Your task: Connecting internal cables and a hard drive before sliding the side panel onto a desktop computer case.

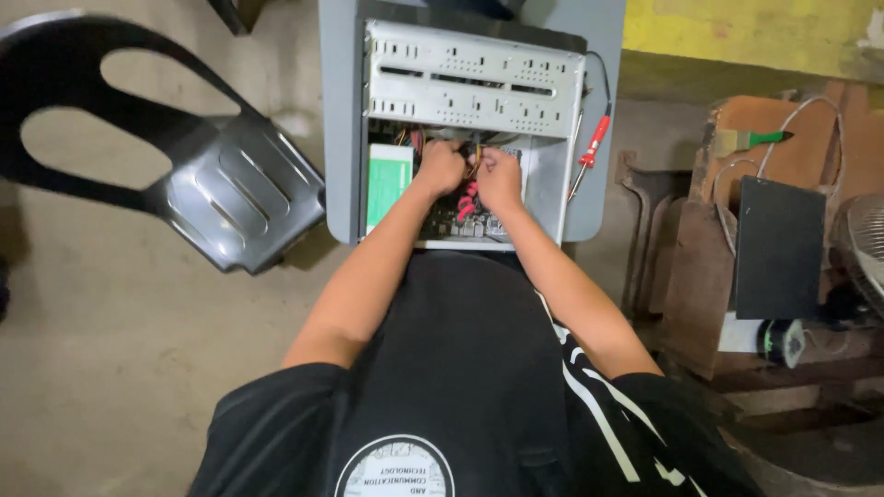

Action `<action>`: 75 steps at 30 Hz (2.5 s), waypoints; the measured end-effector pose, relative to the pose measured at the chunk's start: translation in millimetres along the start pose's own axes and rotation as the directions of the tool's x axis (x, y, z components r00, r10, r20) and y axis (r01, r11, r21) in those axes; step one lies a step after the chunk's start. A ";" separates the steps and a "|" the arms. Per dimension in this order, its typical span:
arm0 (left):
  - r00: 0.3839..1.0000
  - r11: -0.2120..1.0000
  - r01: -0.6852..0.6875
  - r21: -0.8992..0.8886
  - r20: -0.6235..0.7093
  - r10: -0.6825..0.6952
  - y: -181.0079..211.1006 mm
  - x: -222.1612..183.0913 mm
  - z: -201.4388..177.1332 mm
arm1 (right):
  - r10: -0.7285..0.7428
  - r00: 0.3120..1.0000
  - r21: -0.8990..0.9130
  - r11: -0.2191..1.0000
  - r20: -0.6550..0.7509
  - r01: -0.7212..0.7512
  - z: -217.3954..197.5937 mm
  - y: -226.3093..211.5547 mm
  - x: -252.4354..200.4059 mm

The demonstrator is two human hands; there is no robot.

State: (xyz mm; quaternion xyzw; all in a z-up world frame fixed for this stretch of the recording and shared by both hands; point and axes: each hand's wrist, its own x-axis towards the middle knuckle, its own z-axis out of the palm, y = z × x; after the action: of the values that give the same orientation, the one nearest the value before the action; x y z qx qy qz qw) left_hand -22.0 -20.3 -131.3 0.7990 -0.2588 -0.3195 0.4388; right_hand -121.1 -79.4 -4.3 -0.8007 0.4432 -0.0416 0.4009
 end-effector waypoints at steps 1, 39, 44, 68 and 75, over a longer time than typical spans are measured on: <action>1.000 1.000 0.011 -0.009 -0.003 -0.011 12.4 -6.7 -7.7 | 0.001 1.000 -0.010 1.000 0.011 -0.001 -1.4 1.6 -0.5; 0.955 0.922 0.260 -0.287 0.216 -0.203 38.2 2.5 -21.7 | -0.075 0.964 -0.154 0.987 -0.257 0.036 16.5 30.7 18.7; 0.949 0.947 0.274 -0.166 0.208 -0.238 27.0 11.5 -10.9 | -0.065 0.978 -0.198 0.980 -0.199 0.025 8.0 26.5 24.2; 0.915 0.835 0.404 -0.373 0.175 -0.364 58.4 -2.2 -26.2 | 0.232 0.973 0.485 0.849 0.012 -0.209 8.5 3.5 16.6; 0.932 0.814 0.358 -0.457 0.224 -0.284 59.8 2.9 -25.8 | 0.333 0.942 0.575 0.778 -0.034 -0.254 11.5 10.7 17.4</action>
State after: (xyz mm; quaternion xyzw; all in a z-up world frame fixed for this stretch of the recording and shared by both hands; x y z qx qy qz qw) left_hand -9.0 -37.2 -69.7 0.6679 -0.0613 -0.5014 0.5466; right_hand -113.0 -88.4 -24.3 -0.5631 0.5562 -0.1607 0.5896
